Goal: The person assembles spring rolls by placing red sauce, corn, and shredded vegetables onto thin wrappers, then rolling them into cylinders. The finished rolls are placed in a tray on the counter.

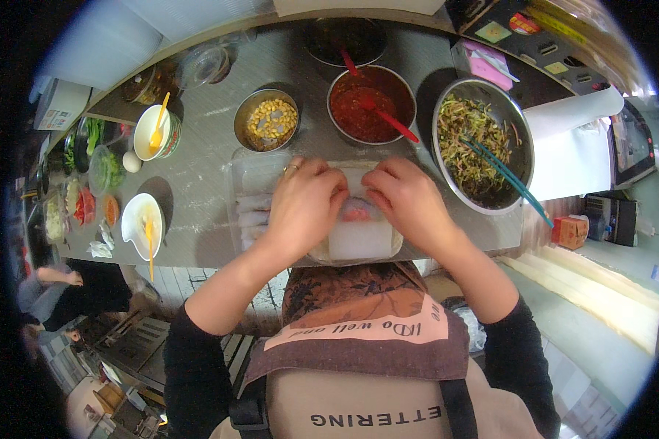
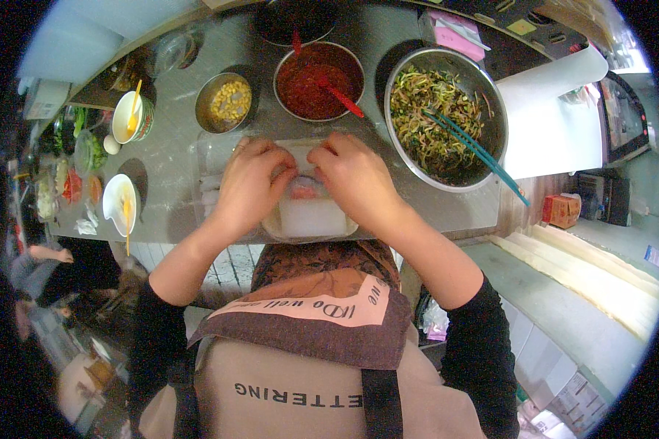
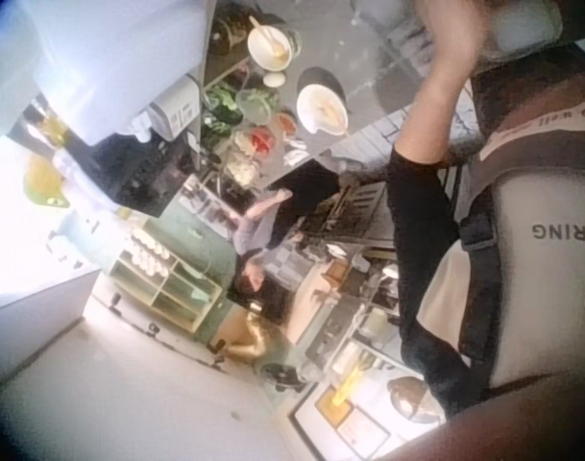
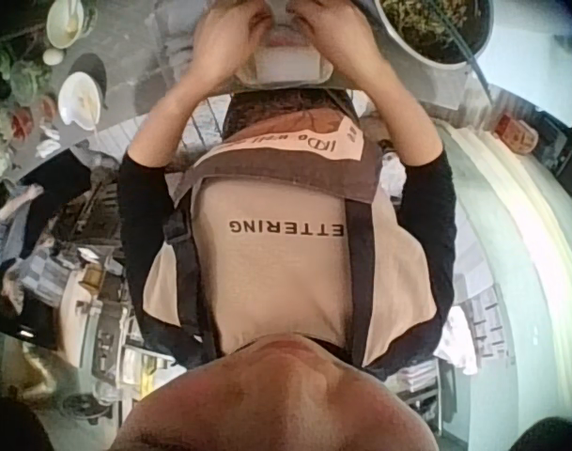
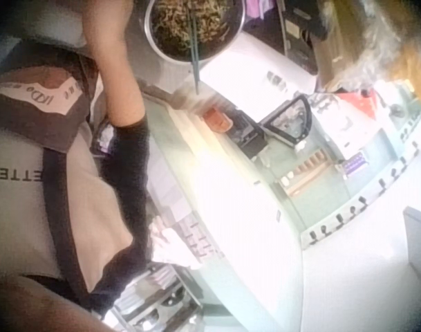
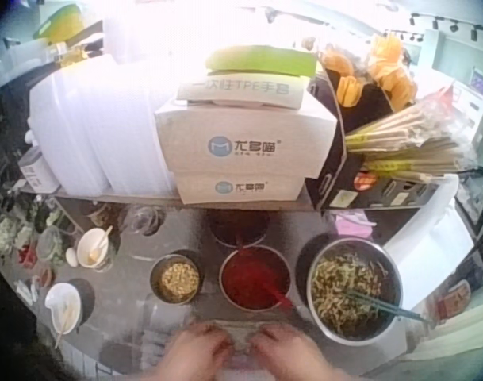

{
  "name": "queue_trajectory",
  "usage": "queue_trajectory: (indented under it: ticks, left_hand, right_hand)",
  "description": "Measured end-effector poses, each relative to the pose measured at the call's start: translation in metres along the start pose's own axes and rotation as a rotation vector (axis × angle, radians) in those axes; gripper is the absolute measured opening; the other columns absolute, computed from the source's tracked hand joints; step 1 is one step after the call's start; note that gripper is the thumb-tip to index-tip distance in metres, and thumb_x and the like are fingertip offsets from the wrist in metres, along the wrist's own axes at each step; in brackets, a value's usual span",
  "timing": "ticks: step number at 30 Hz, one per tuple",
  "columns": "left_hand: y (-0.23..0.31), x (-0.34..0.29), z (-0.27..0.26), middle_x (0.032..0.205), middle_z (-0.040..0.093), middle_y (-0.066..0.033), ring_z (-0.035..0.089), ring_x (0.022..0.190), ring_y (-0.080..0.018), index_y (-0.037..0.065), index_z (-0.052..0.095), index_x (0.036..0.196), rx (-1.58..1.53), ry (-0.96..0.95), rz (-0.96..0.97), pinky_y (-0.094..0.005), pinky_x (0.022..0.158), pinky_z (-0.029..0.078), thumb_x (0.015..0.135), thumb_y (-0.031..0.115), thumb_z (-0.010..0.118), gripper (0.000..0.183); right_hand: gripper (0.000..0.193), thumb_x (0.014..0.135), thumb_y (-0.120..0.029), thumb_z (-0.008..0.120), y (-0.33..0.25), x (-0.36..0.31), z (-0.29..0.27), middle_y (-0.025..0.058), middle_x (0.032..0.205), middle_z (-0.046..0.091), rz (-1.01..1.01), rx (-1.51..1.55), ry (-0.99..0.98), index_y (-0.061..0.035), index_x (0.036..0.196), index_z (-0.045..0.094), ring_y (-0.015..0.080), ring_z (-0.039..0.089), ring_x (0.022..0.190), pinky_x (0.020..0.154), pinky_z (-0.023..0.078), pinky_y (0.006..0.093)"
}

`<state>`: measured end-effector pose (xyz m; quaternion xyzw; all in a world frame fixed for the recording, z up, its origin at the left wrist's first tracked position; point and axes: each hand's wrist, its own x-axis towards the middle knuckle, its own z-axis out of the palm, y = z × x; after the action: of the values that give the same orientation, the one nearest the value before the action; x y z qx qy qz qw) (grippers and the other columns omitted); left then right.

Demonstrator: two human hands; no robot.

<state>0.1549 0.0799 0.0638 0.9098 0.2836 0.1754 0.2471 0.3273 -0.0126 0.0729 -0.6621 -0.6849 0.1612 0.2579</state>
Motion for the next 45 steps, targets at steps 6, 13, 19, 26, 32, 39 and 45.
queue_trajectory:
  ticks: [6,13,19,26,32,39,45]
  left_hand:
    - [0.0,0.007,-0.003,0.096,0.067,-0.0159,0.066,0.09,-0.033,0.005,0.058,0.104,-0.31,-0.224,-0.349,-0.0402,0.077,0.053,0.077,0.009,0.071,0.03]
    - [0.003,-0.01,0.0,0.104,0.065,-0.0169,0.065,0.097,-0.0331,0.004,0.045,0.115,-0.443,-0.234,-0.096,-0.0394,0.081,0.053,0.071,0.009,0.079,0.055]
    - [-0.001,-0.017,0.009,0.098,0.064,-0.0163,0.064,0.092,-0.036,0.005,0.046,0.114,-0.311,-0.192,0.031,-0.0429,0.078,0.052,0.07,0.009,0.078,0.055]
    - [0.004,-0.024,0.007,0.095,0.061,-0.0154,0.063,0.086,-0.0354,0.003,0.054,0.105,-0.456,-0.192,-0.047,-0.0421,0.072,0.052,0.074,0.006,0.074,0.038]
    - [-0.002,-0.008,0.005,0.098,0.056,-0.0149,0.057,0.091,-0.0334,0.001,0.061,0.089,-0.282,-0.095,0.076,-0.0409,0.078,0.048,0.077,0.008,0.07,0.017]
    - [-0.004,-0.008,0.005,0.109,0.055,-0.0127,0.053,0.102,-0.0353,0.003,0.063,0.091,-0.125,-0.029,0.137,-0.0436,0.085,0.046,0.073,0.014,0.072,0.022]
    - [-0.017,-0.006,0.005,0.119,0.055,-0.0134,0.051,0.111,-0.0358,0.004,0.062,0.094,0.043,0.023,0.423,-0.0457,0.09,0.045,0.071,0.015,0.073,0.027]
  right_hand:
    - [0.014,0.071,-0.008,0.064,0.0,0.0,-0.003,0.0105,0.09,0.058,-0.024,-0.022,-0.117,-0.0068,0.083,0.072,0.0289,0.057,0.091,0.077,0.05,0.0383]
    - [0.027,0.071,-0.009,0.07,0.001,-0.009,-0.006,0.0127,0.092,0.059,-0.053,0.123,0.046,-0.003,0.098,0.067,0.0326,0.056,0.093,0.08,0.049,0.041]
    - [0.03,0.074,-0.009,0.071,-0.004,-0.02,-0.001,0.0123,0.092,0.06,-0.106,0.148,-0.075,-0.003,0.1,0.057,0.0324,0.059,0.091,0.079,0.05,0.0396]
    - [0.027,0.075,-0.01,0.071,-0.004,-0.025,-0.003,0.0124,0.095,0.059,-0.103,0.187,-0.131,-0.0038,0.099,0.06,0.0313,0.061,0.089,0.075,0.052,0.0384]
    - [0.021,0.074,-0.013,0.072,-0.002,-0.012,-0.005,0.0091,0.105,0.058,-0.091,0.023,-0.013,-0.0052,0.093,0.065,0.0303,0.054,0.103,0.086,0.048,0.0397]
    - [0.022,0.072,-0.015,0.073,0.004,-0.006,0.001,0.0102,0.105,0.058,-0.147,0.042,-0.039,-0.0059,0.09,0.065,0.0308,0.052,0.105,0.089,0.046,0.0412]
    - [0.025,0.072,-0.014,0.073,0.006,-0.004,-0.002,0.0112,0.11,0.057,-0.061,0.068,-0.034,-0.0057,0.093,0.065,0.0317,0.051,0.108,0.092,0.045,0.0415]
